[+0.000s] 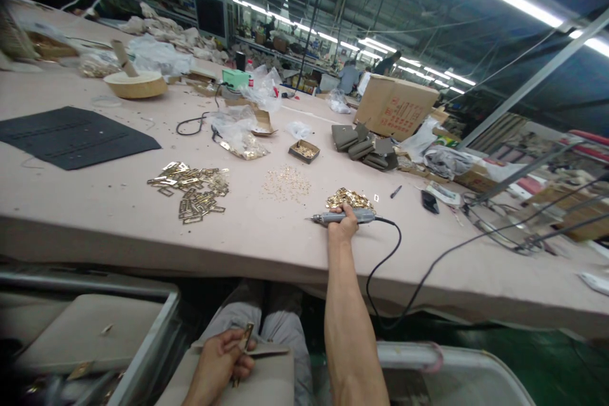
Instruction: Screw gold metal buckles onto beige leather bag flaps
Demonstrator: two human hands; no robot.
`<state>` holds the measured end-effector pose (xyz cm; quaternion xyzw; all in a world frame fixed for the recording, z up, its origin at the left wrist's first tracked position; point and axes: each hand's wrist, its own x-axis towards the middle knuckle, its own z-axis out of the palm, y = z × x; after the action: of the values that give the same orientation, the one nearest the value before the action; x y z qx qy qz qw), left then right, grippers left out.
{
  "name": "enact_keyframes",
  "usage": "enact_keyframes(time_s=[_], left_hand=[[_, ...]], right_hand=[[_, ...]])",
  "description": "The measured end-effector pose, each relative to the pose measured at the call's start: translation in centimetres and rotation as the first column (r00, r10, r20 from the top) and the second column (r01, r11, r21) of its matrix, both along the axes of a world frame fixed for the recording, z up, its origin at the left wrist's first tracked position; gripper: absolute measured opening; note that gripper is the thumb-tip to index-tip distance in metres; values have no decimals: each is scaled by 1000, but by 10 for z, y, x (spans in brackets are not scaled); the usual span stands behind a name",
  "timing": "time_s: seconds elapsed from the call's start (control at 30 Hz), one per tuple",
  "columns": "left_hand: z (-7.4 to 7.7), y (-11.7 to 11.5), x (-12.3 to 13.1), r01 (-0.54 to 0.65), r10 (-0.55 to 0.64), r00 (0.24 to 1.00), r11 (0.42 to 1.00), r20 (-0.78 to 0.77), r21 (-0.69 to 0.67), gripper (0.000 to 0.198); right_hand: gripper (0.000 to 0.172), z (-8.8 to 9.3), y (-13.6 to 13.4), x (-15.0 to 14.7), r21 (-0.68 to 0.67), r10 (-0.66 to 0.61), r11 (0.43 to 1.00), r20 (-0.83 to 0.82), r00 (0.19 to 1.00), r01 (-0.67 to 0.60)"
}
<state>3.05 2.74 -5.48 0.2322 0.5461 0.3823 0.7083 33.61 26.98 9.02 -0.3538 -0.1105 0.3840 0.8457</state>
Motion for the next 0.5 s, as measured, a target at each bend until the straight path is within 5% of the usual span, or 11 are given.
enact_keyframes(time_s=[0.13,0.3,0.5], left_hand=[[-6,1,0,6,-6,1000,1000,-3,-18,39],[3,-2,0,21,-22,1000,999,-18,-48,21],[2,-1,4,55,-55,998,994,-4,-92,10]], right_hand=[[26,12,-17,-6,35,46,998,-6,999,-46],[19,30,-79,-34,199,189,963,-9,982,-183],[19,28,-165,-102,91,318,939,142,938,-332]])
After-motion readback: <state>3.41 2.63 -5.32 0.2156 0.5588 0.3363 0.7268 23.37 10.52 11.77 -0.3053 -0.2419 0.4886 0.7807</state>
